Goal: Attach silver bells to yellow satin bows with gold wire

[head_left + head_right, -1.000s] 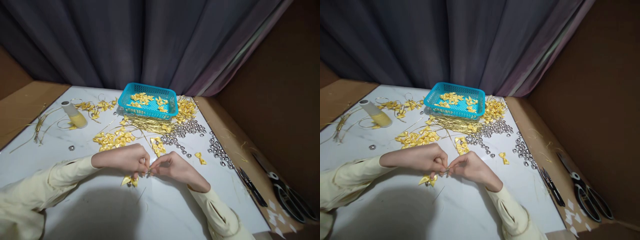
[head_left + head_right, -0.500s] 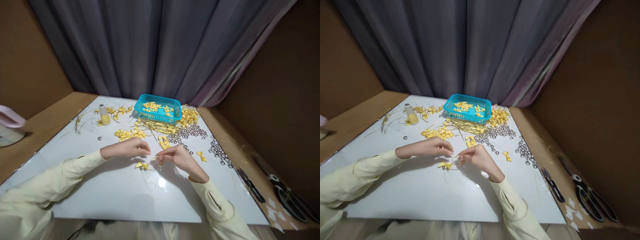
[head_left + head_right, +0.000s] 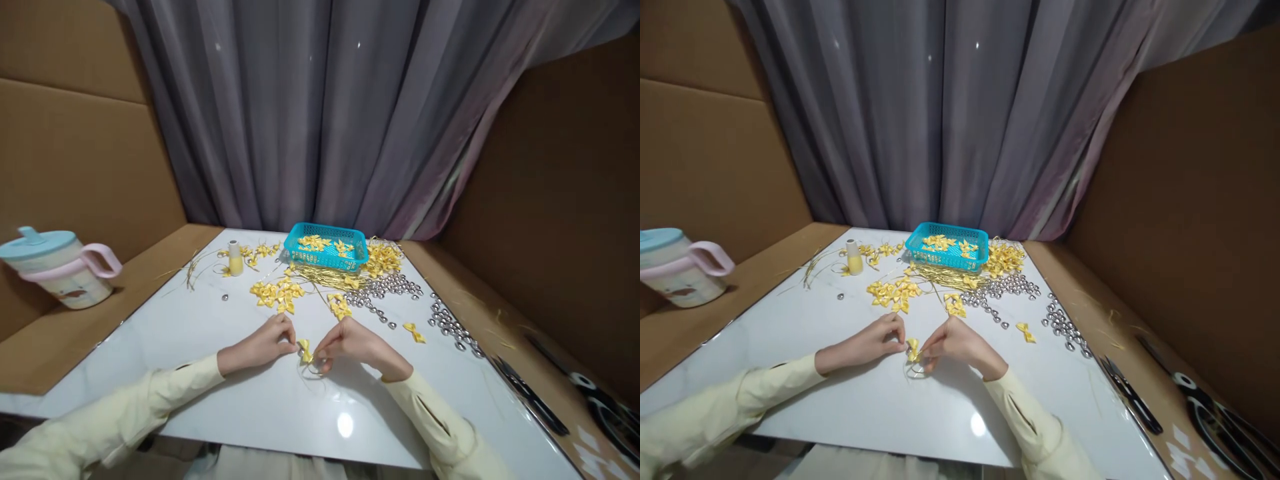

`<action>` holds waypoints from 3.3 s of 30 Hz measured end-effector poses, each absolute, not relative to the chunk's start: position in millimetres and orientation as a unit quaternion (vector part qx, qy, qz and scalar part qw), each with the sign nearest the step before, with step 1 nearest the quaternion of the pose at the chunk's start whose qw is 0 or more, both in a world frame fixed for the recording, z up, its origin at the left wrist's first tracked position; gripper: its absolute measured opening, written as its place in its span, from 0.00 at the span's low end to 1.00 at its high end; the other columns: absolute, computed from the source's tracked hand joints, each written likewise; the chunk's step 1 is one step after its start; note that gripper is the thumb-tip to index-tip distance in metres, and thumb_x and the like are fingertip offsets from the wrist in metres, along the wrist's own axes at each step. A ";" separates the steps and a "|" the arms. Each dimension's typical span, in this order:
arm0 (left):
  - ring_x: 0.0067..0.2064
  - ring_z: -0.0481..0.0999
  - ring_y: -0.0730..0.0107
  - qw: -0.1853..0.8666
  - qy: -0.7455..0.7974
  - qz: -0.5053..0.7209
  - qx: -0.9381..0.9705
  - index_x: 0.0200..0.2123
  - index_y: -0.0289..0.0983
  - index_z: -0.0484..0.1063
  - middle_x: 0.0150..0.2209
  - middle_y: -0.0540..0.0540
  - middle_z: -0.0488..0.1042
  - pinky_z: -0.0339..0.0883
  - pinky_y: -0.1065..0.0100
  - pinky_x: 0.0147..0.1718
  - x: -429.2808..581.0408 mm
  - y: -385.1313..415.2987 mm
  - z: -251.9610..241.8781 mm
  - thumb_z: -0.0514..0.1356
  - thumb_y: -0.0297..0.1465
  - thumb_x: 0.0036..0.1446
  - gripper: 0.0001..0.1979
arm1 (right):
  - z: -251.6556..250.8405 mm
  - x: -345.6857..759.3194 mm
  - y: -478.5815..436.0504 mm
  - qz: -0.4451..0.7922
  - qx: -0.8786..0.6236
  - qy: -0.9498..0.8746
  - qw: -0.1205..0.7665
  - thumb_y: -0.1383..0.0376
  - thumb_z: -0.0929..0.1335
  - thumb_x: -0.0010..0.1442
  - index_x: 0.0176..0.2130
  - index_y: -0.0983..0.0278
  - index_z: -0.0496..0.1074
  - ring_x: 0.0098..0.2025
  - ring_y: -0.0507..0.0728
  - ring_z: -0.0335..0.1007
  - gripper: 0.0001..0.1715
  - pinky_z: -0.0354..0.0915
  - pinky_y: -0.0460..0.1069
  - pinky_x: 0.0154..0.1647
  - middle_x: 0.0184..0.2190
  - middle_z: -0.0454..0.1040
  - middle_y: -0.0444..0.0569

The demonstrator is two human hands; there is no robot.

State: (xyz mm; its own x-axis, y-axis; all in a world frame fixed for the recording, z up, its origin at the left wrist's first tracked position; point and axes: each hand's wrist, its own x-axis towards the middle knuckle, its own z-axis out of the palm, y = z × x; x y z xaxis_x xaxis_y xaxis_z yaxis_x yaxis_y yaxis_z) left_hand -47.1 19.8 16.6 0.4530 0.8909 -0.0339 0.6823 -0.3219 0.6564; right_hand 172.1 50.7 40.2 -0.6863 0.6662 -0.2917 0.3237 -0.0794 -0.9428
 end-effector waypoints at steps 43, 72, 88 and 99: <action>0.32 0.67 0.67 0.497 0.466 0.305 0.665 0.20 0.35 0.73 0.27 0.49 0.68 0.59 0.70 0.32 -21.7 21.5 9.0 0.67 0.31 0.41 0.06 | 33.0 191.7 67.1 0.646 -0.412 -0.609 0.204 0.62 0.75 0.42 0.29 0.68 0.80 0.26 0.57 0.75 0.13 0.67 0.52 0.38 0.21 0.78 0.50; 0.27 0.72 0.70 0.612 0.466 0.437 0.466 0.46 0.34 0.63 0.26 0.48 0.71 0.66 0.69 0.28 -26.8 16.7 29.0 0.53 0.37 0.53 0.18 | 55.2 165.0 68.3 0.637 -0.361 -0.644 0.220 0.61 0.75 0.43 0.29 0.64 0.81 0.34 0.58 0.75 0.11 0.66 0.52 0.42 0.29 0.80 0.50; 0.37 0.70 0.67 0.413 0.470 0.215 0.750 0.40 0.38 0.74 0.37 0.47 0.73 0.61 0.71 0.37 -61.3 43.3 26.0 0.58 0.36 0.54 0.13 | 50.3 187.5 82.5 0.703 -0.300 -0.632 0.130 0.63 0.74 0.43 0.28 0.64 0.80 0.32 0.56 0.75 0.08 0.67 0.50 0.40 0.26 0.79 0.47; 0.22 0.60 0.73 0.355 0.530 0.279 0.718 0.16 0.37 0.63 0.17 0.53 0.62 0.49 0.72 0.22 -36.8 42.3 14.3 0.61 0.39 0.48 0.16 | 38.6 175.3 80.5 0.727 -0.329 -0.589 0.125 0.62 0.76 0.38 0.26 0.67 0.79 0.33 0.58 0.75 0.12 0.66 0.52 0.44 0.25 0.79 0.49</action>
State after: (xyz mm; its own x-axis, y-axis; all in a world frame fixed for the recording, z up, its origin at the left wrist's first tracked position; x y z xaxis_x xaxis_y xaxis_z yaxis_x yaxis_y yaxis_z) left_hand -36.8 42.3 14.3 0.2829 0.9588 0.0246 0.5630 -0.1868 0.8050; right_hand 175.3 80.5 38.6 -0.7522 0.5699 -0.3308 0.2058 -0.2738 -0.9395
